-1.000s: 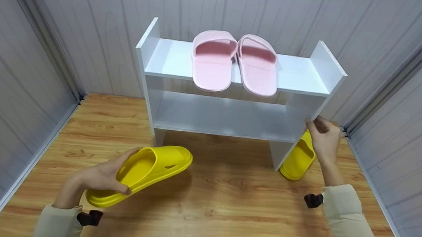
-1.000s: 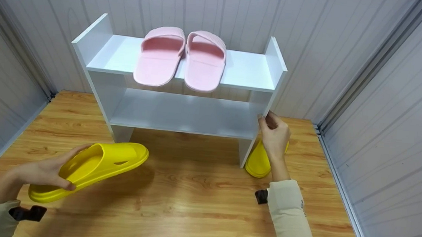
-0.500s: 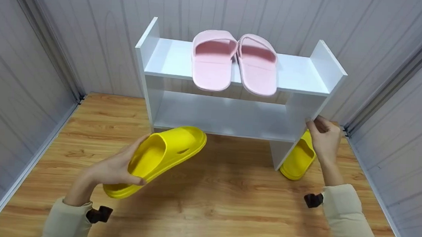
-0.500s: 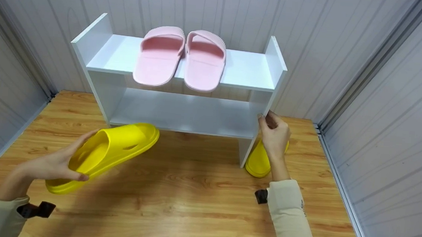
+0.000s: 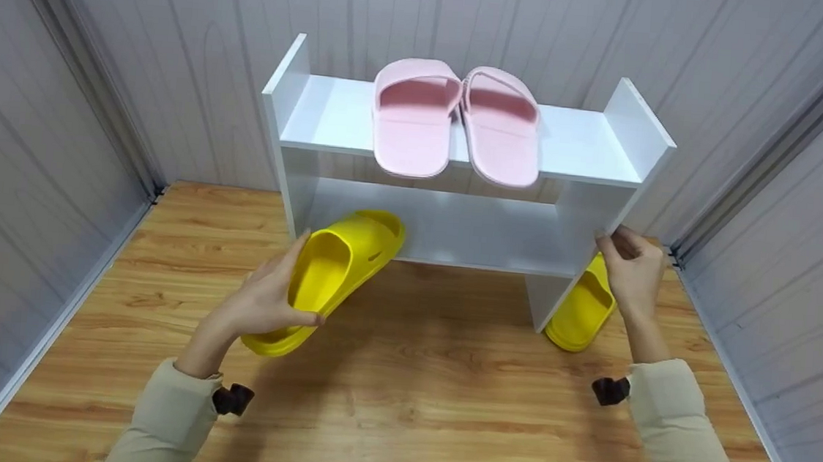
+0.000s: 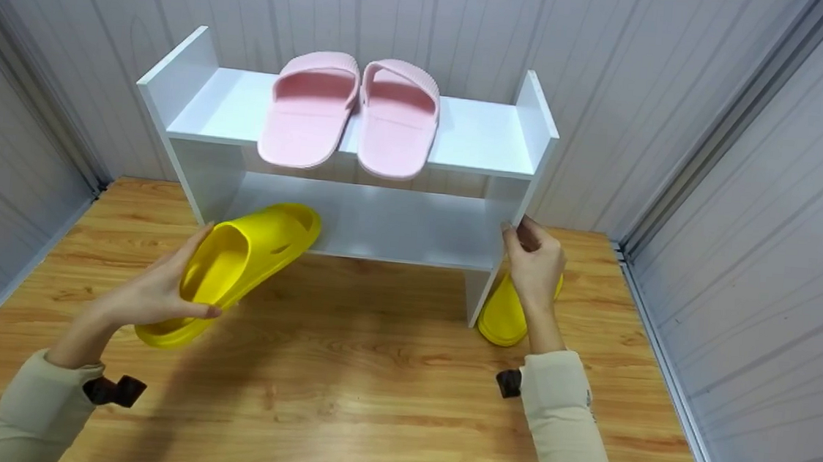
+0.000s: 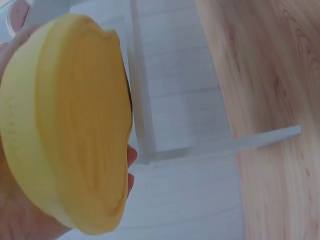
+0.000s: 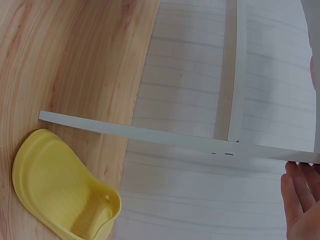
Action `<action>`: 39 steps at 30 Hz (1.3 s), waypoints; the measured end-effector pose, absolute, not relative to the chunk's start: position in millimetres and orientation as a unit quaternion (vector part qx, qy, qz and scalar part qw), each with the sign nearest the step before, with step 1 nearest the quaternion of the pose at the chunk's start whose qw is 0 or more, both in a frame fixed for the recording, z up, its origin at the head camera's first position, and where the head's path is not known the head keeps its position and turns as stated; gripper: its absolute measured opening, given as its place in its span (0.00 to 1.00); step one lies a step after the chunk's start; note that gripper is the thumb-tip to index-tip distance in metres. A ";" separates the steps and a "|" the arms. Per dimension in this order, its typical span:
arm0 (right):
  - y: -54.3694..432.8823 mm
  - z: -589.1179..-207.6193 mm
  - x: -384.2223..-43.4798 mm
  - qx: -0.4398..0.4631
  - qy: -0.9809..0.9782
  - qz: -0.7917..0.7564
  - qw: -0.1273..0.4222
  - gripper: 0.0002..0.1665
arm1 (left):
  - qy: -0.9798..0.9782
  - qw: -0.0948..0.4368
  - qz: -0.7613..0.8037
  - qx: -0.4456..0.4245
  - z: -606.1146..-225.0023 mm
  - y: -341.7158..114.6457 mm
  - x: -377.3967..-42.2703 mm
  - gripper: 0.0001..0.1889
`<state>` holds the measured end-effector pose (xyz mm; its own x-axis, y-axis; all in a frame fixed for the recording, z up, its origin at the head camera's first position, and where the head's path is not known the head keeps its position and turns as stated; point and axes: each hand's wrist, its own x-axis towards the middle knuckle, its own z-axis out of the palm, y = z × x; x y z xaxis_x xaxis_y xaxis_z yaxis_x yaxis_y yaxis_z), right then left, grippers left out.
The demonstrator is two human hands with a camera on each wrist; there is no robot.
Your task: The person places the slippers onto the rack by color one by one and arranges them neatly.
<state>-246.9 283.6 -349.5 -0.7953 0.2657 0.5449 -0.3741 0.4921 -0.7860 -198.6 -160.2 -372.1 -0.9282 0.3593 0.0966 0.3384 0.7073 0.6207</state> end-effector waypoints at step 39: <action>299.6 -368.2 -265.8 0.014 -0.803 0.506 0.316 0.17 | 0.933 -0.154 0.297 0.135 -384.6 -110.3 -243.4 0.48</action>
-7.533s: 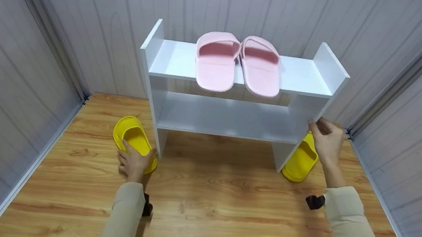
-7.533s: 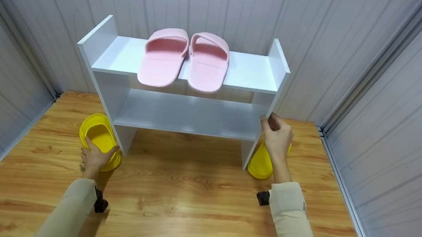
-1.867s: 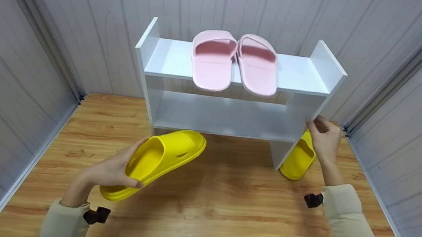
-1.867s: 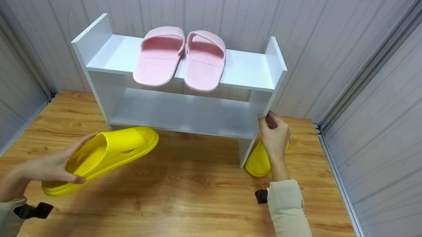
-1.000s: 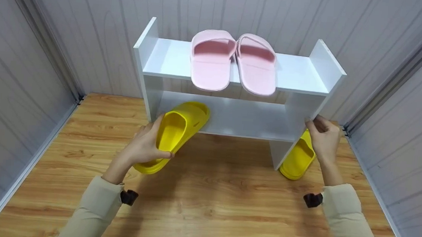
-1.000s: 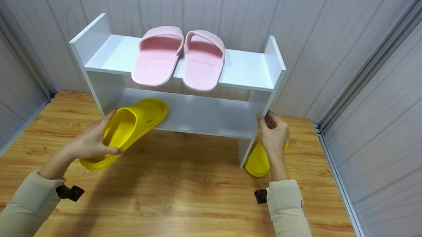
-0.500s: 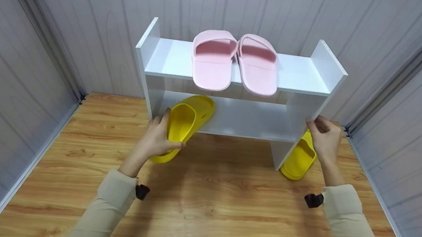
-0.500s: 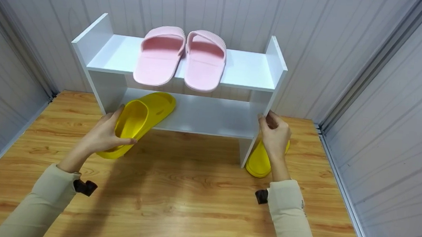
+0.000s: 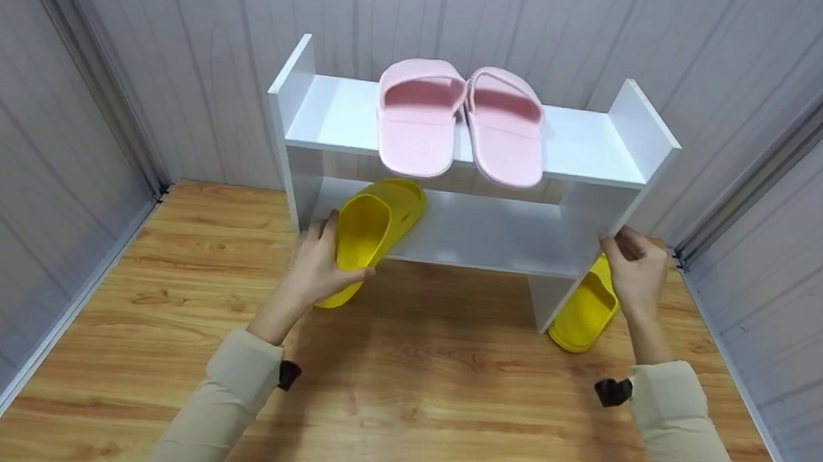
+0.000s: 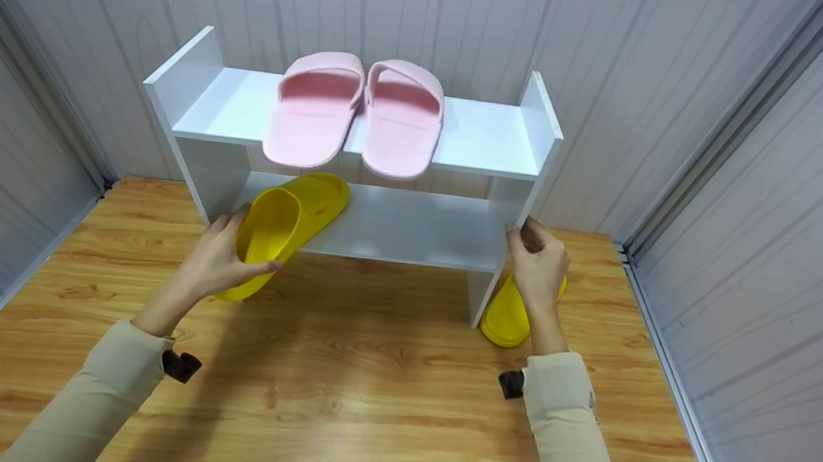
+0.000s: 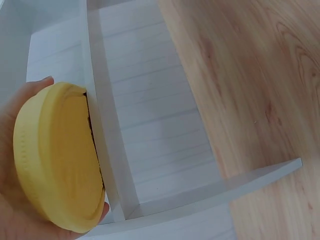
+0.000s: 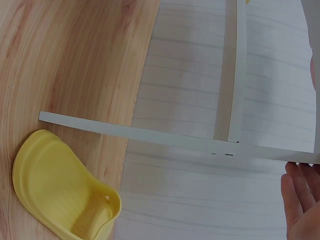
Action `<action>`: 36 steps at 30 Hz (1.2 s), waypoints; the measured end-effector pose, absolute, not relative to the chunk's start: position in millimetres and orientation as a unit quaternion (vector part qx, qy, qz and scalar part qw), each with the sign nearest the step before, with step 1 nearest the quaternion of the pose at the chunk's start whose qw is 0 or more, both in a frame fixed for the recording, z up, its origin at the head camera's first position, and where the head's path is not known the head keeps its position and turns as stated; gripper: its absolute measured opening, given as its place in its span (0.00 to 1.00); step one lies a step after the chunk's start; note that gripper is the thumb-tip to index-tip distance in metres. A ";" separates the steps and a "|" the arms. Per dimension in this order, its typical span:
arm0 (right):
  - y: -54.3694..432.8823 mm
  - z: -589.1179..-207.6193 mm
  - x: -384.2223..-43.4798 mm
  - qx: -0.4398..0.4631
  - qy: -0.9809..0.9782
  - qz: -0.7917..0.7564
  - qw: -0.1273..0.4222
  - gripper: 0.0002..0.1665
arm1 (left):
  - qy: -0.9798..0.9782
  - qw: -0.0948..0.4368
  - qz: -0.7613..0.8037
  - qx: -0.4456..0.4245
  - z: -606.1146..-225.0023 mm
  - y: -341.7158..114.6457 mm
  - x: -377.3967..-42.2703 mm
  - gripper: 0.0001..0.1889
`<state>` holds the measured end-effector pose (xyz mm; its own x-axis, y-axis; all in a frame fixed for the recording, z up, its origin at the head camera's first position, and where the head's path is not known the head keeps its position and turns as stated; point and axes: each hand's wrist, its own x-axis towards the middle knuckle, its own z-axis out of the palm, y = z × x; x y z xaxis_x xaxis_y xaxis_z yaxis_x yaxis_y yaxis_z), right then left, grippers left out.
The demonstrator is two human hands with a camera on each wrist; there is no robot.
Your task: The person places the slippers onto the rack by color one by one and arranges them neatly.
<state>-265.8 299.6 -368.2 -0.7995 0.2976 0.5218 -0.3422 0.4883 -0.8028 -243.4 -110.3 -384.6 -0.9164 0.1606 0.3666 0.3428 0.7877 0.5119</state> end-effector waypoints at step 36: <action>281.5 -347.0 -245.4 0.020 -0.809 0.491 0.321 0.16 | -0.914 0.109 -0.330 -0.208 -394.0 -130.9 -220.4 0.43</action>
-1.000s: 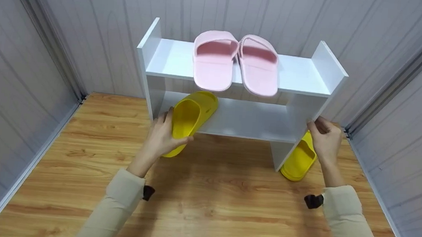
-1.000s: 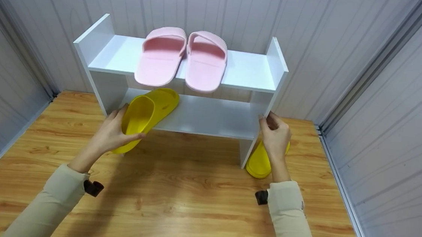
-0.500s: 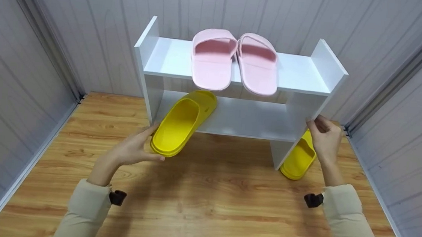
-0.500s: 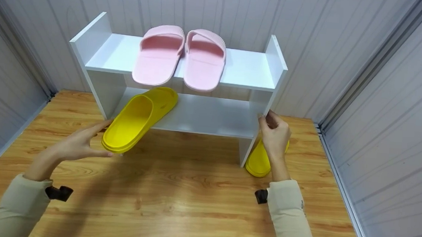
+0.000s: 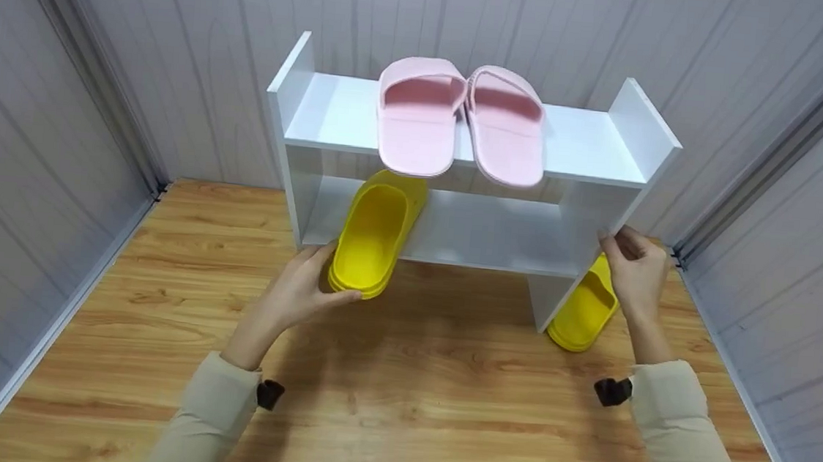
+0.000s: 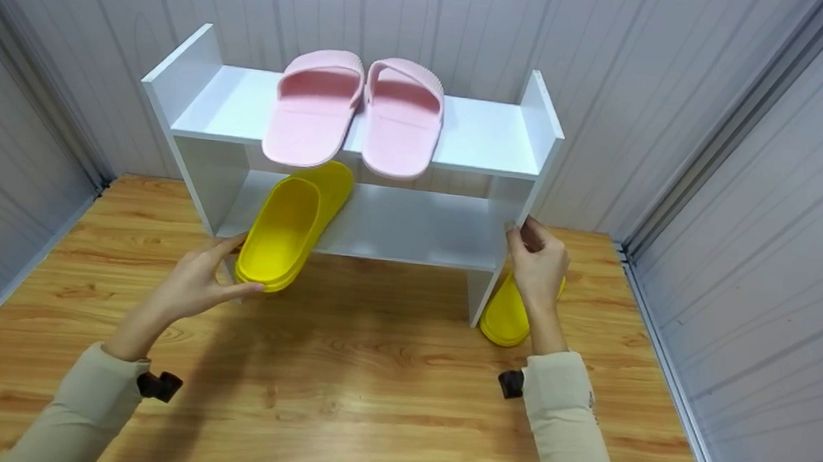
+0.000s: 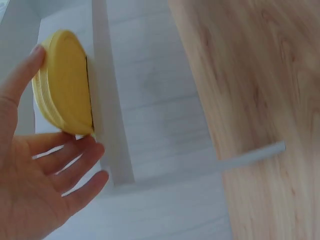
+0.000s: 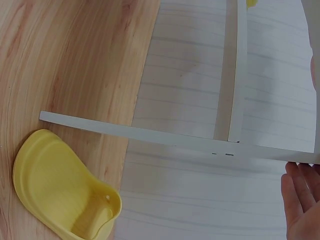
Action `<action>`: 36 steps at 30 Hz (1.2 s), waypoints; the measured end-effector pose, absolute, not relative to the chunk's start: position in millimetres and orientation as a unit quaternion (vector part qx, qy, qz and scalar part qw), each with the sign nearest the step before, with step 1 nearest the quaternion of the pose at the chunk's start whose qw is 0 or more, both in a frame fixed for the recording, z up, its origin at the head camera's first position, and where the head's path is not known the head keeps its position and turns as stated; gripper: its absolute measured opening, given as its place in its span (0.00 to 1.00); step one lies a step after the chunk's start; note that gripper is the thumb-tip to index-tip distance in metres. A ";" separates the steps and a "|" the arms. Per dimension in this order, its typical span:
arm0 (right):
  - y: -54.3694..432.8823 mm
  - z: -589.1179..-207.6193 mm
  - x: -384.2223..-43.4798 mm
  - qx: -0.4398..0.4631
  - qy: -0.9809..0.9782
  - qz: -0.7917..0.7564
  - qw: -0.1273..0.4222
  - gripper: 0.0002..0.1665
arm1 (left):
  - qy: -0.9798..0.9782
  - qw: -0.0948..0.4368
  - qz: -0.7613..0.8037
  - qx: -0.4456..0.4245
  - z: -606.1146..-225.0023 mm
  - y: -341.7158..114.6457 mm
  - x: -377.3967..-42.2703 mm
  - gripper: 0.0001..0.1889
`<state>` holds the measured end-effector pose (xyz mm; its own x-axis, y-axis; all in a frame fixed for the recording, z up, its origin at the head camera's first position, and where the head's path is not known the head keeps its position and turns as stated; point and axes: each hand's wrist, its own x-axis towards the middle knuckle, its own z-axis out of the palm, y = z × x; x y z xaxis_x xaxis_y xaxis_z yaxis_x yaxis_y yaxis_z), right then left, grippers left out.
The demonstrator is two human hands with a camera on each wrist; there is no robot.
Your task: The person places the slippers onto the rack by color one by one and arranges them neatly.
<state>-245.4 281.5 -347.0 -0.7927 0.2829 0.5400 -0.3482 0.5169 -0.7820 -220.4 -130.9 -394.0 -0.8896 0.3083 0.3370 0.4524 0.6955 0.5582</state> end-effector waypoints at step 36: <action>282.9 -349.4 -245.9 0.024 -0.806 0.500 0.315 0.17 | -0.783 0.463 -0.407 -0.083 -382.1 -118.8 -243.9 0.32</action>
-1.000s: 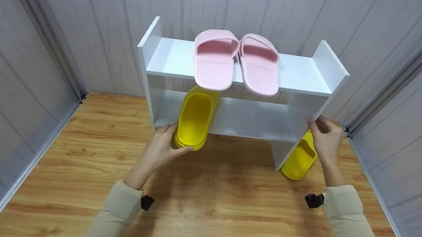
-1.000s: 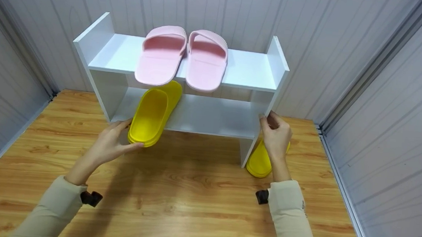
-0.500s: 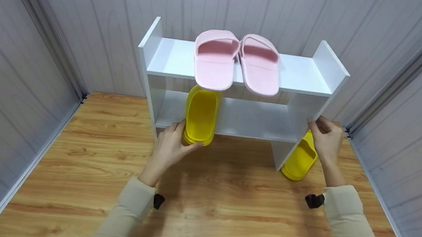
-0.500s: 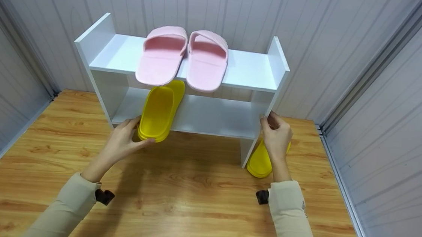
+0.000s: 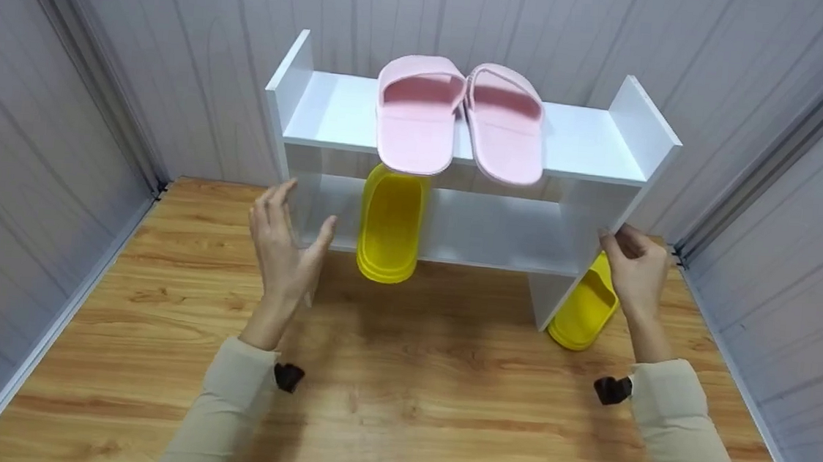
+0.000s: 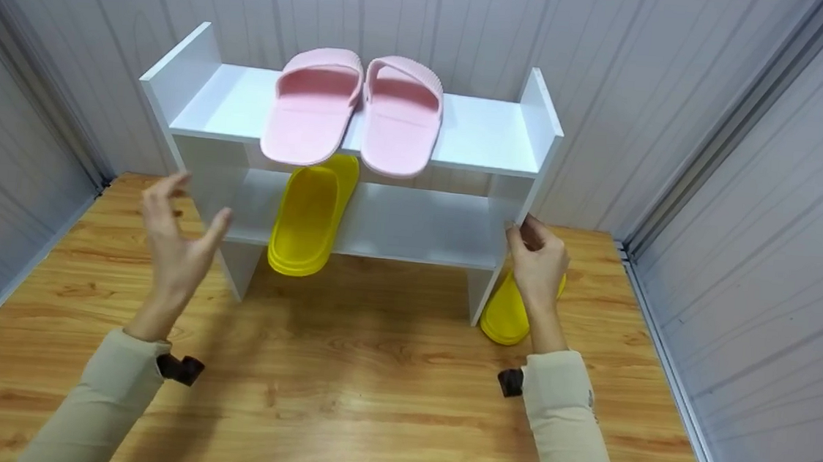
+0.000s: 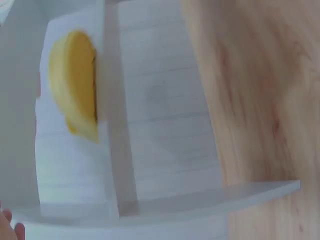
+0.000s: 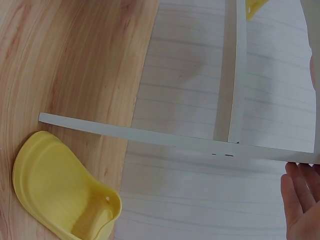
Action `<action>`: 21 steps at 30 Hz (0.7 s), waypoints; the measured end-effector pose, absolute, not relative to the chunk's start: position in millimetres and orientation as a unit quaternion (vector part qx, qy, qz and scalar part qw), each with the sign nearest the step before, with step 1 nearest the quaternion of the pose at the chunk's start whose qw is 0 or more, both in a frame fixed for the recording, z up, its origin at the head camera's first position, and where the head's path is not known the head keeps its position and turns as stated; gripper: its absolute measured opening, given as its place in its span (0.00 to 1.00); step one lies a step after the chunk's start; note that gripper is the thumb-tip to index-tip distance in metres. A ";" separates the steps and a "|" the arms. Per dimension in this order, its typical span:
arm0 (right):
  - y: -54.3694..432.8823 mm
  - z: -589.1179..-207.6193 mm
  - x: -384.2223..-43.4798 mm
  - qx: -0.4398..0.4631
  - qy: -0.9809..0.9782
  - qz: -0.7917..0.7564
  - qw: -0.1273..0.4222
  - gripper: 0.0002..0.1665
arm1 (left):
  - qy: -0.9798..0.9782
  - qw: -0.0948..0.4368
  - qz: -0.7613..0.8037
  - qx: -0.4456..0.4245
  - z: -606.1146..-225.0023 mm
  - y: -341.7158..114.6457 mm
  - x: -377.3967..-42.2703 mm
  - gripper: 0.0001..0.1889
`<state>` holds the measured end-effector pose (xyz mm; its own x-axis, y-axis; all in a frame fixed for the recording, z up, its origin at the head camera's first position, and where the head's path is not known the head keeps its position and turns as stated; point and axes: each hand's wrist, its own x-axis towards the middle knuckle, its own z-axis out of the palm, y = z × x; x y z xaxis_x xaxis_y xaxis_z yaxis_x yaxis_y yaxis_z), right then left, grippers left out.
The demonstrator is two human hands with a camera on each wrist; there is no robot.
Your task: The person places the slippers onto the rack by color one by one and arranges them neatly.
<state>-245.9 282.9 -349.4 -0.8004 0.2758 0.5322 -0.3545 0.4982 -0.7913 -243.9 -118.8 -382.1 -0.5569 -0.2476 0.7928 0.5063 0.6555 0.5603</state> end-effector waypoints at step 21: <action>282.8 -349.3 -246.6 0.025 -0.802 0.503 0.321 0.16 | -0.872 0.265 -0.412 -0.009 -393.7 -147.0 -268.7 0.14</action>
<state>-246.6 282.8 -349.3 -0.7929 0.2818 0.5403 -0.3632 0.4933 -0.7904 -268.7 -147.0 -393.7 -0.8589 -0.2032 0.4701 0.2338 0.6611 0.7130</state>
